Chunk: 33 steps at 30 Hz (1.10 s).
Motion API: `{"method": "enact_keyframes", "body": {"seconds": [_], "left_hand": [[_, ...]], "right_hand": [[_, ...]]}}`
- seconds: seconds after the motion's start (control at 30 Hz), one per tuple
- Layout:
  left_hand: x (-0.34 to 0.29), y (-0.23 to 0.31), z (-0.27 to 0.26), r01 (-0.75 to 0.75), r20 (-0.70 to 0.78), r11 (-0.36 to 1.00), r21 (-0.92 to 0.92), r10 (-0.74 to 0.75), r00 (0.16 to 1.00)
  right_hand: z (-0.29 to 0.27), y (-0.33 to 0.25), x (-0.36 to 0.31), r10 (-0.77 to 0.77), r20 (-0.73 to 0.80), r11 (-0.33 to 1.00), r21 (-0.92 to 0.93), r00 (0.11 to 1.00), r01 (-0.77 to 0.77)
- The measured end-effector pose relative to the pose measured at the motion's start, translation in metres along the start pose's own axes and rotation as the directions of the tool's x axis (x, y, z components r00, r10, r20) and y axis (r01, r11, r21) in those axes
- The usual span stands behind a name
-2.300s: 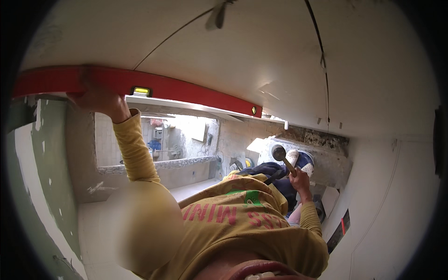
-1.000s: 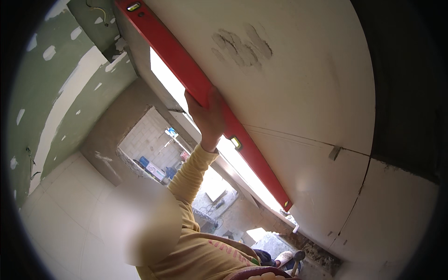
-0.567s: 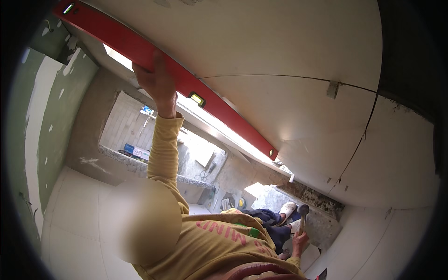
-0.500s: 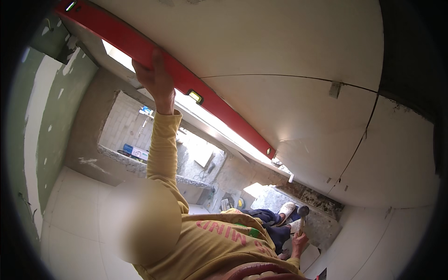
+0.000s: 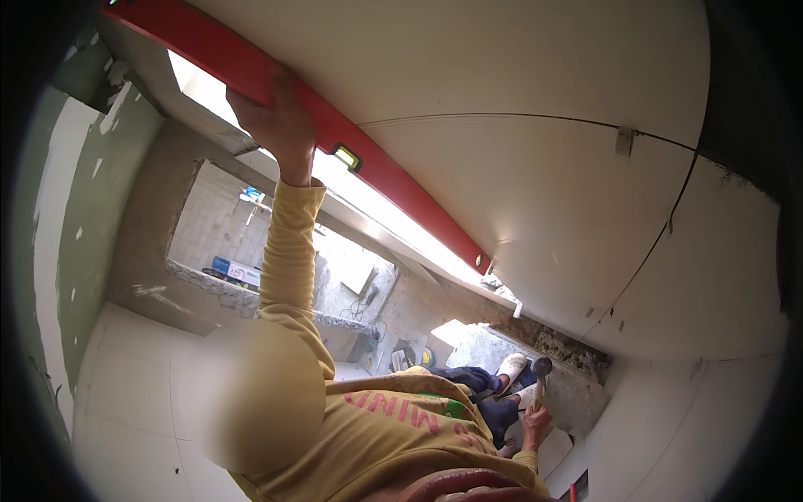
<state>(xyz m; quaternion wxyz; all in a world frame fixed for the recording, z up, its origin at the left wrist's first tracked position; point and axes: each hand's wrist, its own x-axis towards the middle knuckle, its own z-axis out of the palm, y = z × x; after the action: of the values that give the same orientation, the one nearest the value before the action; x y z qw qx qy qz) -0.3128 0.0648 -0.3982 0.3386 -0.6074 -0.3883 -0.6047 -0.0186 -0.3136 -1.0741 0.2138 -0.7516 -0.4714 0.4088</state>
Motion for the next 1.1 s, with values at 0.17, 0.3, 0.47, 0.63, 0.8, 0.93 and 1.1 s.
{"method": "enact_keyframes", "body": {"seconds": [0.17, 0.3, 0.47, 0.63, 0.8, 0.93, 1.1], "left_hand": [[0.002, -0.001, -0.003, 0.076, 0.001, 0.995, -0.067, -0.076, 0.997], [0.0, 0.002, 0.002, -0.024, 0.01, 0.998, 0.05, 0.023, 1.0], [0.001, 0.0, 0.009, 0.143, 0.039, 0.985, -0.095, -0.14, 0.989], [-0.004, -0.002, -0.003, 0.146, 0.054, 0.977, -0.157, -0.139, 0.989], [-0.003, -0.002, -0.002, 0.196, 0.058, 0.977, -0.081, -0.191, 0.98], [0.002, -0.01, -0.005, 0.159, 0.064, 0.979, -0.125, -0.152, 0.986], [-0.005, 0.001, -0.002, 0.143, 0.05, 0.964, -0.225, -0.135, 0.99]], "right_hand": [[0.009, -0.007, 0.009, 0.034, 0.038, 0.999, 0.037, 0.999, -0.036], [0.015, 0.003, 0.0, 0.022, 0.003, 0.998, 0.054, 1.0, -0.022], [0.025, 0.018, 0.0, 0.081, -0.019, 0.996, -0.031, 0.997, -0.081], [0.019, 0.042, -0.014, 0.206, 0.079, 0.971, -0.139, 0.975, -0.194], [0.027, 0.066, -0.025, 0.194, 0.036, 0.966, -0.18, 0.98, -0.184], [0.03, 0.069, -0.023, 0.283, 0.068, 0.947, -0.176, 0.957, -0.268], [0.03, 0.076, -0.018, 0.303, 0.057, 0.934, -0.215, 0.951, -0.285]]}}
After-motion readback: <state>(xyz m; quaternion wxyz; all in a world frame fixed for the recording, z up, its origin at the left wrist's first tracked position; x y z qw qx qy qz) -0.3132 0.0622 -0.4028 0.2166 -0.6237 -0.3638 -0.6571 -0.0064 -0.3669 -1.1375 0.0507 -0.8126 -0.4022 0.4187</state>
